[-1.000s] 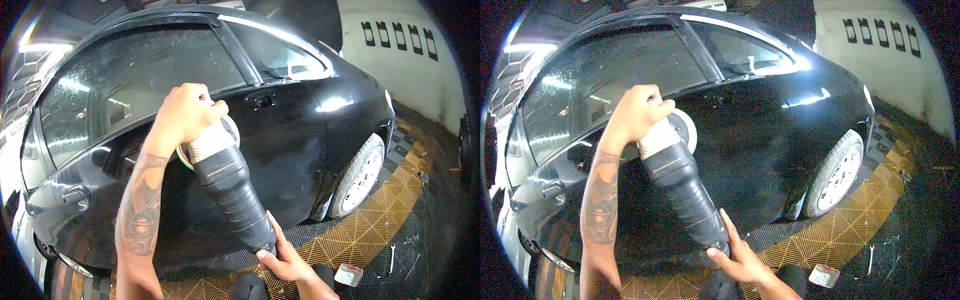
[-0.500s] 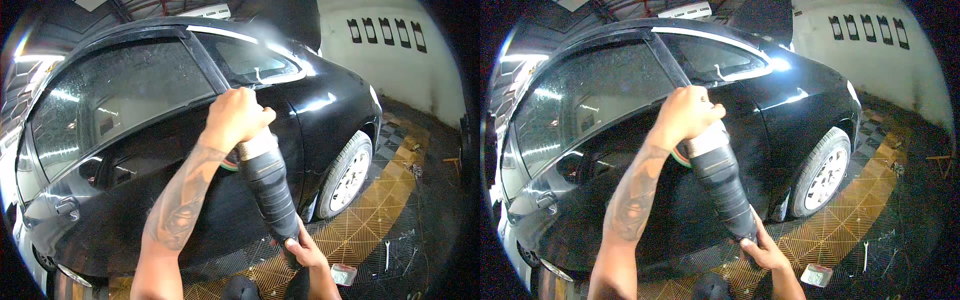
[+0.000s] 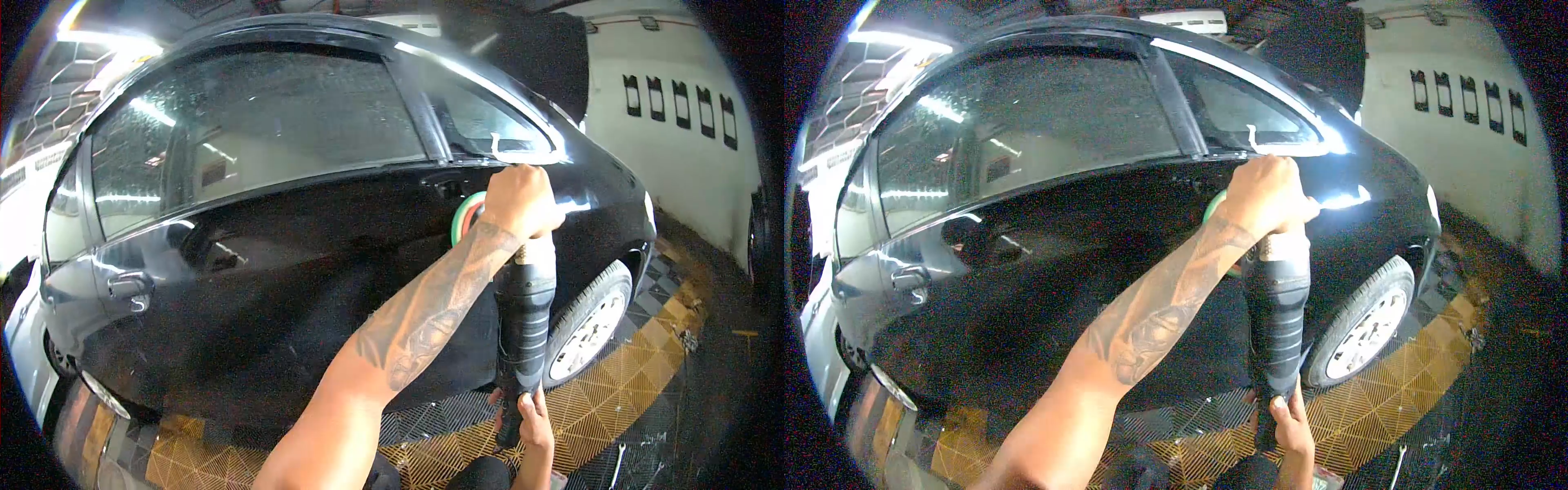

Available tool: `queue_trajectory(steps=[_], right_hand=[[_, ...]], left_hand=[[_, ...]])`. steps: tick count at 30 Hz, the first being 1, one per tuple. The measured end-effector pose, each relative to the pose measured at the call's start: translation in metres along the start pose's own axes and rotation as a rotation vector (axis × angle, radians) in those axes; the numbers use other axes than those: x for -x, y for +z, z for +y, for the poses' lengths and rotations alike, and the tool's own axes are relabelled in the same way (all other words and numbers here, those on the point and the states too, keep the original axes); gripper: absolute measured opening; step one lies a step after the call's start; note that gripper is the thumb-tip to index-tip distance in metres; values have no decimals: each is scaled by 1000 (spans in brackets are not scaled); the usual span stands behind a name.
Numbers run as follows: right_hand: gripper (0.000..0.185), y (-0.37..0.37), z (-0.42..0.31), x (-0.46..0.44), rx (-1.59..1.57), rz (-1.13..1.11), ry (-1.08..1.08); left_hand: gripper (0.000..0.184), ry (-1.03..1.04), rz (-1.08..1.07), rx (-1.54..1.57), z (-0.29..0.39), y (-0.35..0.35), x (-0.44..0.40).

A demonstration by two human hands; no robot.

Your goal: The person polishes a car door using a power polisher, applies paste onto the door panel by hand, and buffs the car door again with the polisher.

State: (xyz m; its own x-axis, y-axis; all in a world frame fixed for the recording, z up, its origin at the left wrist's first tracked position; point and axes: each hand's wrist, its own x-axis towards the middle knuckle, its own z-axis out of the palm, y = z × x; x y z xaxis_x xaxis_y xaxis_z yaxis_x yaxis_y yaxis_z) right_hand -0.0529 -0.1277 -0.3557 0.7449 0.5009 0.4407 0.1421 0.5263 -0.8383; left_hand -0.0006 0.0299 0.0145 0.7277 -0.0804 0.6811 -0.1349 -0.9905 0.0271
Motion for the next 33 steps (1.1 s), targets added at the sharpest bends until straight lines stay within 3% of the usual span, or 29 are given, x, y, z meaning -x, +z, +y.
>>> queue_trajectory(steps=[2,8,11,13,16,19,23,33], right_hand=[[79,32,-26,4,-210,-71,91],[83,84,-32,6,-184,-138,102],[70,113,-28,5,-134,-142,-1],[89,126,-35,7,-181,-220,147],[77,159,-38,3,-155,-223,61],[89,183,-48,3,-165,-277,146],[97,205,-46,5,-93,-330,152],[97,254,-76,-10,199,-573,91]], left_hand=[[42,8,-44,0,-8,-15,11],[41,-47,-27,-65,-35,-60,42],[42,-71,-13,-99,-53,-83,57],[42,-92,-8,-140,-64,-101,67],[41,-92,16,-142,-83,-129,82],[40,-130,-12,-141,-100,-153,96],[42,-138,11,-109,-129,-178,114],[37,-183,105,-121,-168,-243,166]])
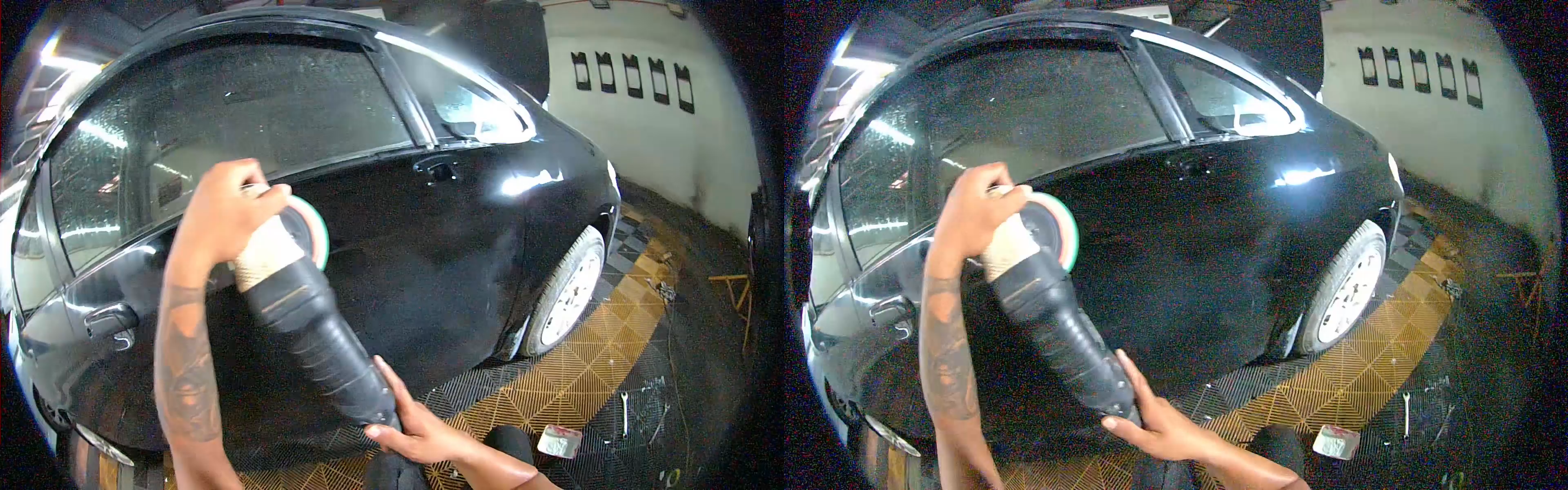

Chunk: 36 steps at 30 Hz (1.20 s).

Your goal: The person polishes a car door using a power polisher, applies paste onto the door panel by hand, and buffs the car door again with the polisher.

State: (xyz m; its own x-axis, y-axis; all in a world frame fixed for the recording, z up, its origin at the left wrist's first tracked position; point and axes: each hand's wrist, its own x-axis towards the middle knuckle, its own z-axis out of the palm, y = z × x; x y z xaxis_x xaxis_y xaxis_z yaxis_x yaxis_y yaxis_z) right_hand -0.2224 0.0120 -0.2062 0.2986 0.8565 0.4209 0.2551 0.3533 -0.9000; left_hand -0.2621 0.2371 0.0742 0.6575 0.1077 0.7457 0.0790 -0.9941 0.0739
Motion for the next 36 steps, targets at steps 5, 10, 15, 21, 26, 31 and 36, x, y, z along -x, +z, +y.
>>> queue_trajectory(steps=[5,10,15,21,26,31,36], right_hand=[[95,15,-13,-14,-27,-56,-18],[94,23,-2,-18,-14,-30,-115],[95,13,-1,-5,54,-12,-65],[95,-4,-7,2,-27,-6,15],[96,-28,-11,5,-2,11,-74],[94,-54,-24,14,-179,41,-15],[90,-94,-39,24,-247,150,-16]], left_hand=[[36,-69,4,-32,-21,-26,12],[36,-53,-2,-50,-29,-29,12],[38,-2,12,-20,-17,-17,14],[40,17,-14,3,-4,-3,-4],[41,19,-14,-48,15,13,-31],[41,-12,-90,-13,32,34,-70],[35,151,-193,-95,50,73,-124]])
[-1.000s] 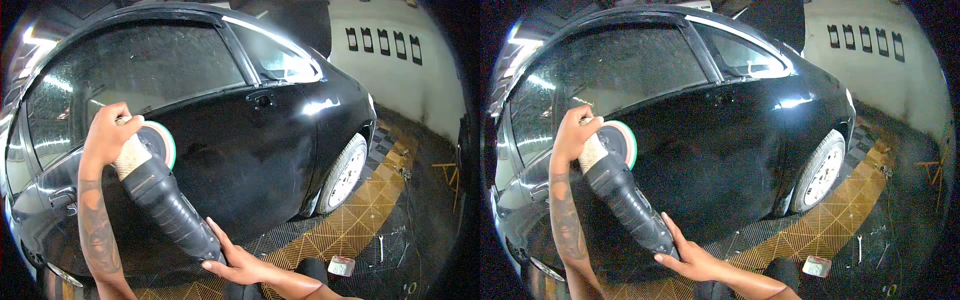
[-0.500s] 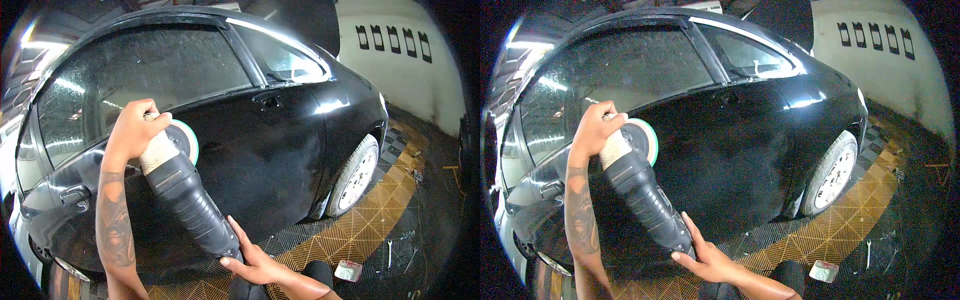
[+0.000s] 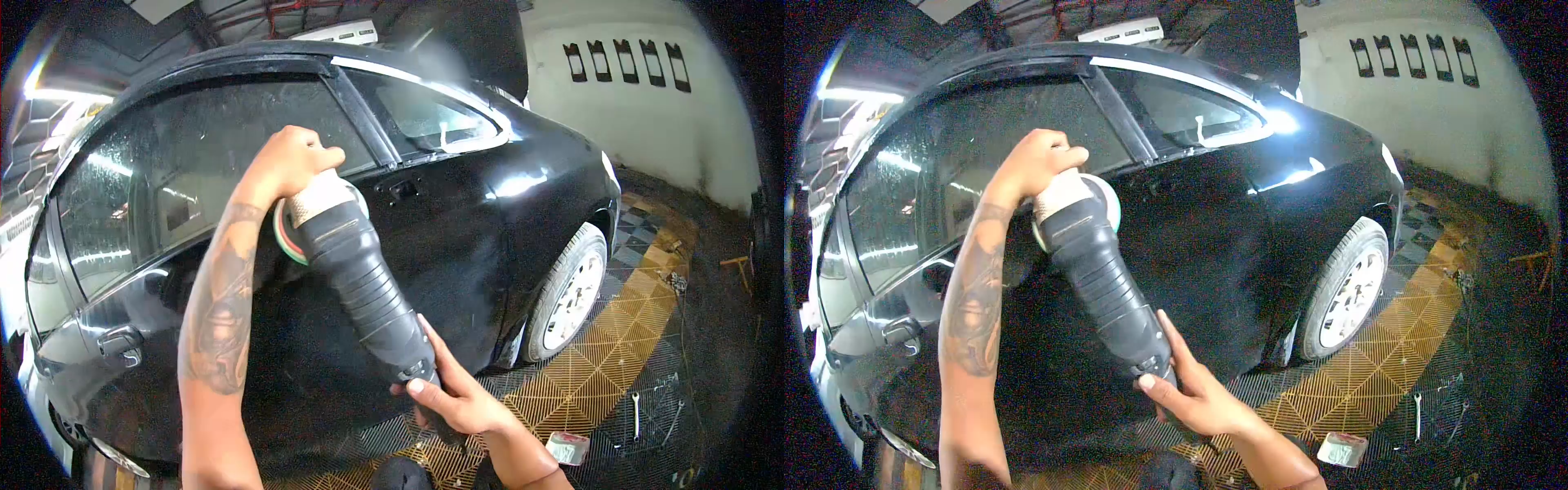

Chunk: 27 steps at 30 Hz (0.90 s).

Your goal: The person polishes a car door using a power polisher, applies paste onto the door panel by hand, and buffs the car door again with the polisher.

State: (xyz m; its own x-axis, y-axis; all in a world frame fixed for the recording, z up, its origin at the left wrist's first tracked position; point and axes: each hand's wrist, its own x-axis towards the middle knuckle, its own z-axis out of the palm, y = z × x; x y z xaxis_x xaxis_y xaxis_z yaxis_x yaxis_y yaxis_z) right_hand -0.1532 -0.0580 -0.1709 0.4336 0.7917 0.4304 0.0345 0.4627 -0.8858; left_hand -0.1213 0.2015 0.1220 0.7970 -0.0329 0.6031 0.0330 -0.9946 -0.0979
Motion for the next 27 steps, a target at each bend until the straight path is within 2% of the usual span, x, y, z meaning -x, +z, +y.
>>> queue_trajectory(steps=[1,3,4,5,7,8,11,13,15,16,21,24,26,27], right_hand=[[89,-4,1,1,-14,19,-27],[88,-9,-3,3,-26,48,-54],[87,-12,-6,5,-42,76,-77],[87,-16,-9,7,-39,78,-79],[85,-26,-16,11,-98,127,-67],[83,-33,-18,12,-101,126,-74],[79,-60,-23,15,-86,137,-103],[76,-80,-30,20,-83,135,-65],[75,-91,-24,21,-12,275,-164],[75,-96,-29,27,-13,283,-139],[74,-123,-20,45,-106,242,-121],[73,-118,-4,50,-165,295,-102],[73,-108,9,50,-102,408,-163],[72,-106,9,53,-95,332,-130]], left_hand=[[35,4,2,-1,8,0,-7],[27,194,-115,-188,30,4,-20],[26,206,-131,-217,32,11,-31],[27,219,-146,-245,35,18,-42],[29,384,-161,-419,45,28,-58],[30,348,-211,-470,54,33,-67],[19,474,-137,-502,63,55,-95],[20,499,-113,-500,76,69,-110],[22,466,-78,-428,91,86,-125],[25,395,-76,-354,100,96,-133],[35,410,-45,-256,114,160,-187],[55,98,-57,63,172,128,-137],[59,112,-72,38,173,130,-127],[63,129,-87,14,173,129,-122]])
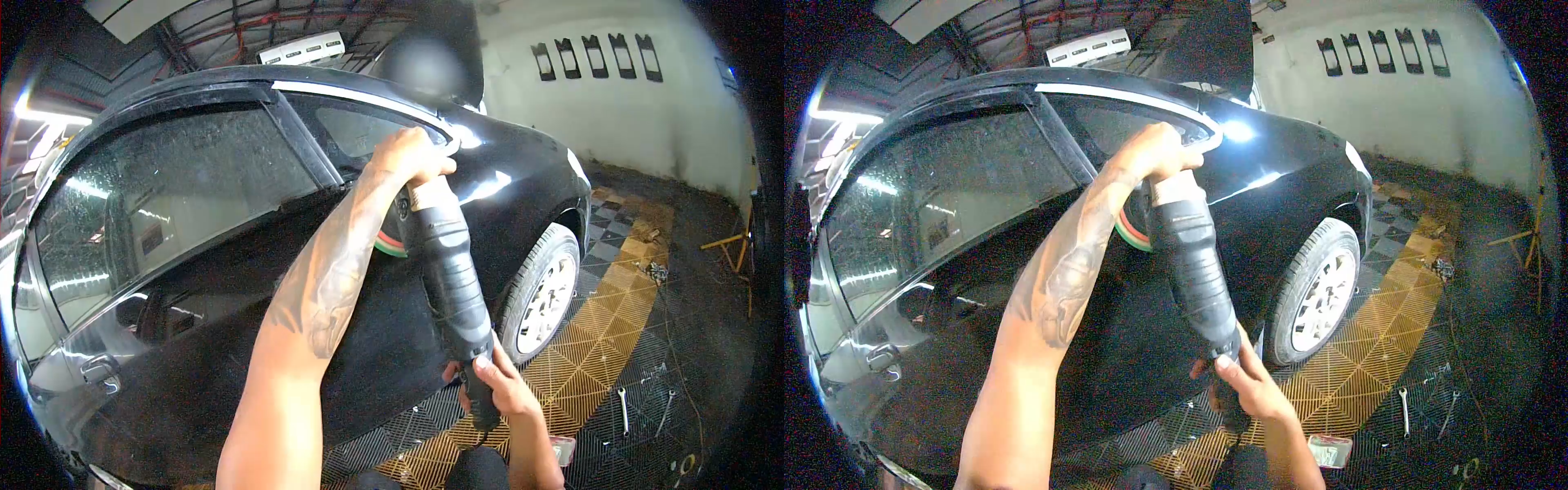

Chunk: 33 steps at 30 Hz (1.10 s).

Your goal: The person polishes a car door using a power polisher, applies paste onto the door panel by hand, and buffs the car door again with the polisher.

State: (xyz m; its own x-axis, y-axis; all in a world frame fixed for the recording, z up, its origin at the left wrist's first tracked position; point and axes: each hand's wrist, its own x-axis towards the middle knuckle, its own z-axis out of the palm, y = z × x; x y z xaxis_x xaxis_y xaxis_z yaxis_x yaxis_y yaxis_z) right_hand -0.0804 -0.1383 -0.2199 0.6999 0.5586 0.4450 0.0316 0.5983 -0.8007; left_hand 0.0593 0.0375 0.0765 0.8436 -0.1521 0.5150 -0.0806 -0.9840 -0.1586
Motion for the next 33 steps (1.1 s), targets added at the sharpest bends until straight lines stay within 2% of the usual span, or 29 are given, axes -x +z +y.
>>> queue_trajectory(steps=[3,4,6,7,10,11,12,14,17,18,20,22,24,26,27,28,31,33], right_hand=[[76,17,24,7,-19,3,-25],[83,19,31,8,-142,-70,3],[85,35,32,12,-90,-76,50],[87,43,41,12,-70,-79,-7],[88,64,45,19,-92,-140,28],[89,74,43,21,-80,-120,54],[89,76,55,20,-81,-156,44],[91,87,50,21,-42,-202,129],[92,107,70,16,42,-226,24],[94,116,62,17,48,-241,122],[99,133,50,16,179,-283,218],[103,148,67,11,311,-245,73],[107,165,61,7,591,-268,46],[111,186,59,1,623,-271,32],[113,197,65,-2,688,-258,-96],[114,209,70,-5,751,-245,-223],[115,244,78,-13,707,-189,-201],[116,256,87,-19,682,-127,-289]], left_hand=[[46,0,-48,-41,-8,-3,20],[37,12,-72,-82,-17,-6,25],[22,138,-53,-132,-51,1,32],[14,200,-41,-159,-63,-1,39],[12,265,0,-241,-78,-21,75],[19,158,-43,-174,-73,-32,89],[32,-53,4,-65,-55,-51,111],[43,-153,42,42,-59,-67,134],[41,-147,153,26,-87,-80,166],[40,-119,189,39,-99,-84,177],[39,-193,204,60,-105,-100,205],[38,-141,259,58,-120,-107,231],[37,-179,281,92,-124,-114,258],[35,-128,338,34,-135,-116,281],[31,-212,322,96,-123,-124,291],[31,-210,312,102,-124,-125,301],[30,-205,355,121,-127,-118,323],[30,-202,371,102,-124,-114,335]])
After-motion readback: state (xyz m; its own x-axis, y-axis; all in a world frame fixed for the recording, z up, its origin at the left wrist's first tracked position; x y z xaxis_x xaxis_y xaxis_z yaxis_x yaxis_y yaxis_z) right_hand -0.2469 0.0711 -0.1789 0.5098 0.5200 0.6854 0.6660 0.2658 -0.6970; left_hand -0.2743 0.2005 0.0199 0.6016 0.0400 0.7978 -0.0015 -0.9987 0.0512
